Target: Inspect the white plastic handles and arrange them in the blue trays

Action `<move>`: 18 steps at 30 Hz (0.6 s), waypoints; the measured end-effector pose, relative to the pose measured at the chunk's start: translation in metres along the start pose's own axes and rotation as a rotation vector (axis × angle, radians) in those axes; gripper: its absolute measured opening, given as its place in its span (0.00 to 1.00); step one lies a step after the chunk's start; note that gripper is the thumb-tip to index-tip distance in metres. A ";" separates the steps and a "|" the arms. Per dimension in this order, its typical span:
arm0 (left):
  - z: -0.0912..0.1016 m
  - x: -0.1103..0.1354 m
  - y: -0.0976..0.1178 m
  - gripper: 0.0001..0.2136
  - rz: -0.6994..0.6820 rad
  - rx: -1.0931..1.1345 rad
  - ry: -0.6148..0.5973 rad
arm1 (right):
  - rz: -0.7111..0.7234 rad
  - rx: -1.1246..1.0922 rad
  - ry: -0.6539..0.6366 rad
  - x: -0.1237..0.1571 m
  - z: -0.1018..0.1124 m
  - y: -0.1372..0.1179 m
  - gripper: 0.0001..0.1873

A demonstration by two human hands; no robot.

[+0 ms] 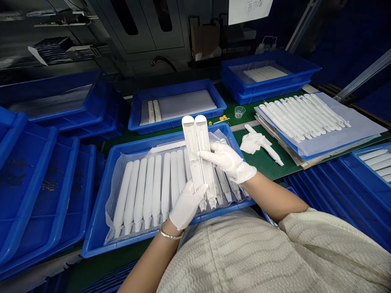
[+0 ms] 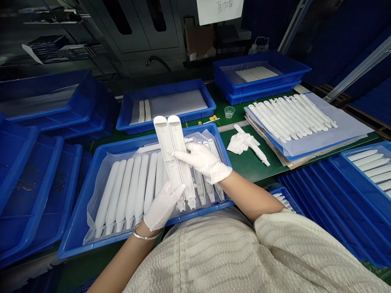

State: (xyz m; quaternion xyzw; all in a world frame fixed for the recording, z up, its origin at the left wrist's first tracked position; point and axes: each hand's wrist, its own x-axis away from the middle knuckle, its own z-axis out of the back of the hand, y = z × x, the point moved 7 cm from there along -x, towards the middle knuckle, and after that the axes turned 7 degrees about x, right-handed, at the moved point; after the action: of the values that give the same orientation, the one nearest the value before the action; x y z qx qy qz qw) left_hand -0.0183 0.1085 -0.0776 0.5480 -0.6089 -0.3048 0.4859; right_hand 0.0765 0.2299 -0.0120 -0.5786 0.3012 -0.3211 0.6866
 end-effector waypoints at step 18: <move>0.003 -0.001 0.002 0.19 0.000 -0.088 0.043 | 0.021 -0.014 0.005 -0.003 0.002 0.002 0.19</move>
State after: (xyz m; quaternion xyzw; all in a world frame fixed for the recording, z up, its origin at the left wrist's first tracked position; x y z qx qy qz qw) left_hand -0.0224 0.1094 -0.0768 0.5325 -0.5845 -0.3193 0.5224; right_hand 0.0771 0.2336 -0.0132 -0.5793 0.3112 -0.3131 0.6852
